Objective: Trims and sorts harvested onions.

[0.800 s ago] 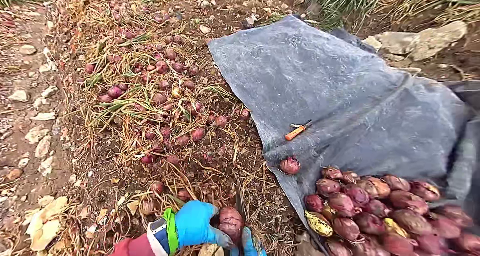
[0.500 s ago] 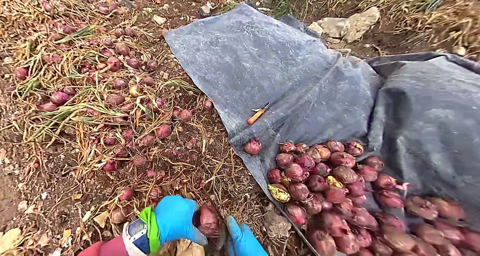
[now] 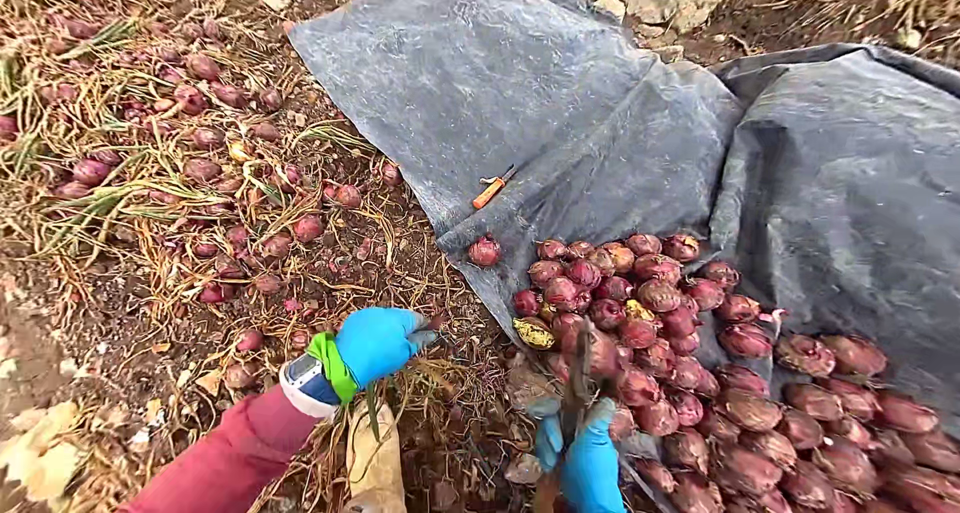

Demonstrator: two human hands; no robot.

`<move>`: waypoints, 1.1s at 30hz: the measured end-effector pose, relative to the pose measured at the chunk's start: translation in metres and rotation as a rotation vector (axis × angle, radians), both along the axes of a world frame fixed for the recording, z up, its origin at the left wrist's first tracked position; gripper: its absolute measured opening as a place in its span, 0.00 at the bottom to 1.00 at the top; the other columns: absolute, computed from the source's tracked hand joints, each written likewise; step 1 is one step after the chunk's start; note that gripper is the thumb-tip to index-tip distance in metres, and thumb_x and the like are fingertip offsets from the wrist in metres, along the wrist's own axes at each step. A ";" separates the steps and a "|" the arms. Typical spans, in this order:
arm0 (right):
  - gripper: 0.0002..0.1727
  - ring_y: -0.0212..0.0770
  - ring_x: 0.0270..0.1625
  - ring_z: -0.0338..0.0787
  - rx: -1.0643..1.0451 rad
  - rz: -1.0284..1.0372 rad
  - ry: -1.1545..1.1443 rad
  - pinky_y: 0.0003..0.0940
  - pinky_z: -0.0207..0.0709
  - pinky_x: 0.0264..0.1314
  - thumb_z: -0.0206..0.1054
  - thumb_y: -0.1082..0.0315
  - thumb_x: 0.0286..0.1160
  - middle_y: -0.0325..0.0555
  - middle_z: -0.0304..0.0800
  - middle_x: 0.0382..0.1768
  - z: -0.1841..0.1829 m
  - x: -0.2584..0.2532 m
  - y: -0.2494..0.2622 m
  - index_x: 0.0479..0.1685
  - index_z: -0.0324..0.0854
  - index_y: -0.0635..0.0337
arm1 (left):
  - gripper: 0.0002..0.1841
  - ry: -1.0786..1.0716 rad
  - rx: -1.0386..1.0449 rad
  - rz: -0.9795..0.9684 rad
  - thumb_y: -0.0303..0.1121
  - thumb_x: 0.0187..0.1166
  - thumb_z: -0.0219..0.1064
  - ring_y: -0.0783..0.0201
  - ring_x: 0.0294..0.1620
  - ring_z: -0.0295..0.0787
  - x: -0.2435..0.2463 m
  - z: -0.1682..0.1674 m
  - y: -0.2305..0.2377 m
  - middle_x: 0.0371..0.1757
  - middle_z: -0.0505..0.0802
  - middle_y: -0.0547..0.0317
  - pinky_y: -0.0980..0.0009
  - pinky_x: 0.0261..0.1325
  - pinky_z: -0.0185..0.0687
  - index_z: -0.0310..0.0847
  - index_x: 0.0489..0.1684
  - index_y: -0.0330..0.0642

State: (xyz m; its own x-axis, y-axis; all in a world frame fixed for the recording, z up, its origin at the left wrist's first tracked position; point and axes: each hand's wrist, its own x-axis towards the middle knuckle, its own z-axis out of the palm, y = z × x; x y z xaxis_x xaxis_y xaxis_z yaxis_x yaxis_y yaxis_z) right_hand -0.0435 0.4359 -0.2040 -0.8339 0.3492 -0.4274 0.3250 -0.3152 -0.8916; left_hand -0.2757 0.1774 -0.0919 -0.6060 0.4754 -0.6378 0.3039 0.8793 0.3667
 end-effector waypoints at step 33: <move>0.44 0.41 0.15 0.85 -0.149 0.514 -0.037 0.38 0.84 0.17 0.56 0.20 0.69 0.44 0.85 0.16 -0.012 -0.058 -0.177 0.31 0.82 0.59 | 0.30 -0.265 0.226 0.267 0.62 0.61 0.83 0.65 0.53 0.93 0.063 -0.054 -0.102 0.50 0.95 0.67 0.49 0.61 0.89 0.88 0.61 0.59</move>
State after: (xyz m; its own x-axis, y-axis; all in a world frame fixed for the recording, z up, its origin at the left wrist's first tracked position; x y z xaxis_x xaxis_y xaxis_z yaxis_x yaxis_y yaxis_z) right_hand -0.1014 0.2589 -0.2156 -0.8646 -0.1674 -0.4738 0.5015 -0.2294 -0.8342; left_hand -0.2126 0.0755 -0.1460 -0.5559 0.4699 -0.6857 -0.0540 0.8028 0.5938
